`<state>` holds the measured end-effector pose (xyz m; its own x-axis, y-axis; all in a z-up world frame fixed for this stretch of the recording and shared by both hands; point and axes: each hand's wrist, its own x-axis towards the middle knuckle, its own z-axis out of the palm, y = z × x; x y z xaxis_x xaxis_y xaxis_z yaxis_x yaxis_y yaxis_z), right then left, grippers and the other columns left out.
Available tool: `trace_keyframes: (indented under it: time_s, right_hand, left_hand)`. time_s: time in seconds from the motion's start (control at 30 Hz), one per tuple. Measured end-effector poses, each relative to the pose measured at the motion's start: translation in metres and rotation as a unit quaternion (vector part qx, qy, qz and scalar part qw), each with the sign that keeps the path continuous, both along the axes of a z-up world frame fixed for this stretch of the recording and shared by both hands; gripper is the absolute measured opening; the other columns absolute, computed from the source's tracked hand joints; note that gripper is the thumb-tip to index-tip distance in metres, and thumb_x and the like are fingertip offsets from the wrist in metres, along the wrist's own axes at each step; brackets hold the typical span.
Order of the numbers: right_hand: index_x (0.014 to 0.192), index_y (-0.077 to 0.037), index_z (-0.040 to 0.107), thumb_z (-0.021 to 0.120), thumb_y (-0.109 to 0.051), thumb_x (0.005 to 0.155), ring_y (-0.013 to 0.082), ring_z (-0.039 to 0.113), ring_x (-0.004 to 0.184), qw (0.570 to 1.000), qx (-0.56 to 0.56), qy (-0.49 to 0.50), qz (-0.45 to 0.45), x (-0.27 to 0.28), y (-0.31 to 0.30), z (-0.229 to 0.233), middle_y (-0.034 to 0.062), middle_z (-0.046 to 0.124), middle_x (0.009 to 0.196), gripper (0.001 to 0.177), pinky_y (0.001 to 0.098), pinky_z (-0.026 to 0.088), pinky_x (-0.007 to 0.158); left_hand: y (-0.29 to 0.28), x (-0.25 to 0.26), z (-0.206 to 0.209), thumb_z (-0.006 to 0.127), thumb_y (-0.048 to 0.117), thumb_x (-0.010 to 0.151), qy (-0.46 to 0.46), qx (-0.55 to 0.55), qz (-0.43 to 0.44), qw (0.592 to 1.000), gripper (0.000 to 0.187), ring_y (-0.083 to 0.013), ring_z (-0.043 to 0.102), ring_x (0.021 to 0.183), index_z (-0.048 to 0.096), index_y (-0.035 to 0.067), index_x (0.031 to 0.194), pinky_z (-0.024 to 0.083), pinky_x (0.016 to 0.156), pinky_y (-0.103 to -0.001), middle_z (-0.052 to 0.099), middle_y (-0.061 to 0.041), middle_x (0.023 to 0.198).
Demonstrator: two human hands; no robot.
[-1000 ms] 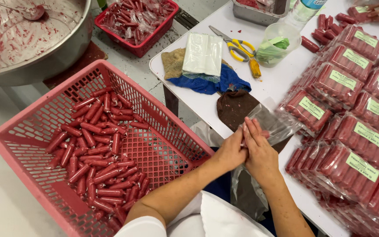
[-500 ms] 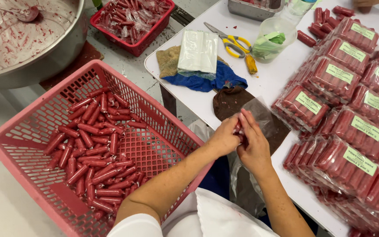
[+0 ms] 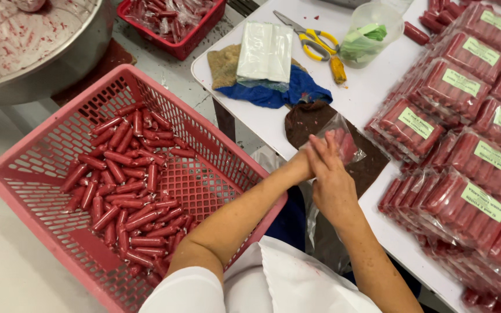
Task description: The person picks up several food items from a basket and place them into a plastic bag, then seals the bag with a label.
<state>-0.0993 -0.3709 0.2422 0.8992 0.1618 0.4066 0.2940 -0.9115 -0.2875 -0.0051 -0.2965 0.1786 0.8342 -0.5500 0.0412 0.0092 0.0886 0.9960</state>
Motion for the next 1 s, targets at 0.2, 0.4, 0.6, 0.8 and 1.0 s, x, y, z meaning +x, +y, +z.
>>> trace_keyframes:
  time_s: [0.2,0.4,0.6,0.8,1.0]
  right_hand:
    - [0.118,-0.016,0.075,0.068,-0.002,0.083,0.0391,0.045,0.136,0.987,0.122,-0.092,0.044,-0.001,-0.034,-0.023,0.0185,0.048,0.144,0.038,0.0351,0.051,0.096]
    - [0.14,-0.016,0.064,0.072,-0.031,0.099,0.0337,0.058,0.12,0.955,0.172,-0.101,-0.218,0.037,-0.092,-0.087,0.0131,0.061,0.128,0.045,0.0454,0.045,0.103]
    - [0.135,-0.02,0.068,0.069,-0.021,0.099,0.0263,0.067,0.112,0.919,0.309,-0.093,-0.226,0.032,-0.08,-0.099,0.011,0.073,0.118,0.036,0.0396,0.052,0.097]
    - [0.133,-0.021,0.069,0.072,-0.017,0.098,0.0233,0.07,0.104,0.916,0.318,-0.091,-0.227,0.029,-0.079,-0.089,0.0093,0.075,0.109,0.035,0.0386,0.054,0.093]
    - [0.135,-0.023,0.07,0.077,-0.022,0.096,0.0308,0.068,0.094,0.955,0.186,-0.086,-0.213,0.034,-0.091,-0.099,0.011,0.074,0.104,0.039,0.0429,0.053,0.085]
  left_hand:
    - [-0.007,0.023,-0.043,0.068,0.008,0.085,-0.357,0.278,0.018,0.891,0.069,-0.0228,0.064,0.121,0.047,0.017,0.15,0.052,0.102,-0.034,0.064,-0.004,0.135]
    - [0.016,0.024,-0.056,0.077,0.048,0.078,-0.245,0.116,-0.02,0.962,0.083,-0.0275,0.064,0.123,0.041,0.036,0.152,0.05,0.11,-0.039,0.064,-0.003,0.136]
    - [0.018,0.023,-0.033,0.07,0.042,0.092,-0.353,0.173,0.041,0.918,0.038,-0.0236,0.073,0.102,0.068,0.03,0.127,0.058,0.092,-0.038,0.077,-0.004,0.105]
    - [0.025,0.024,0.003,0.051,0.055,0.097,-0.29,0.417,-0.112,0.854,0.038,-0.0293,0.074,0.096,0.055,0.046,0.134,0.058,0.087,-0.047,0.077,-0.005,0.097]
    - [0.021,0.026,-0.019,0.046,0.054,0.101,-0.366,0.407,-0.042,0.836,0.036,-0.0266,0.075,0.085,0.05,0.046,0.135,0.06,0.076,-0.048,0.072,-0.003,0.084]
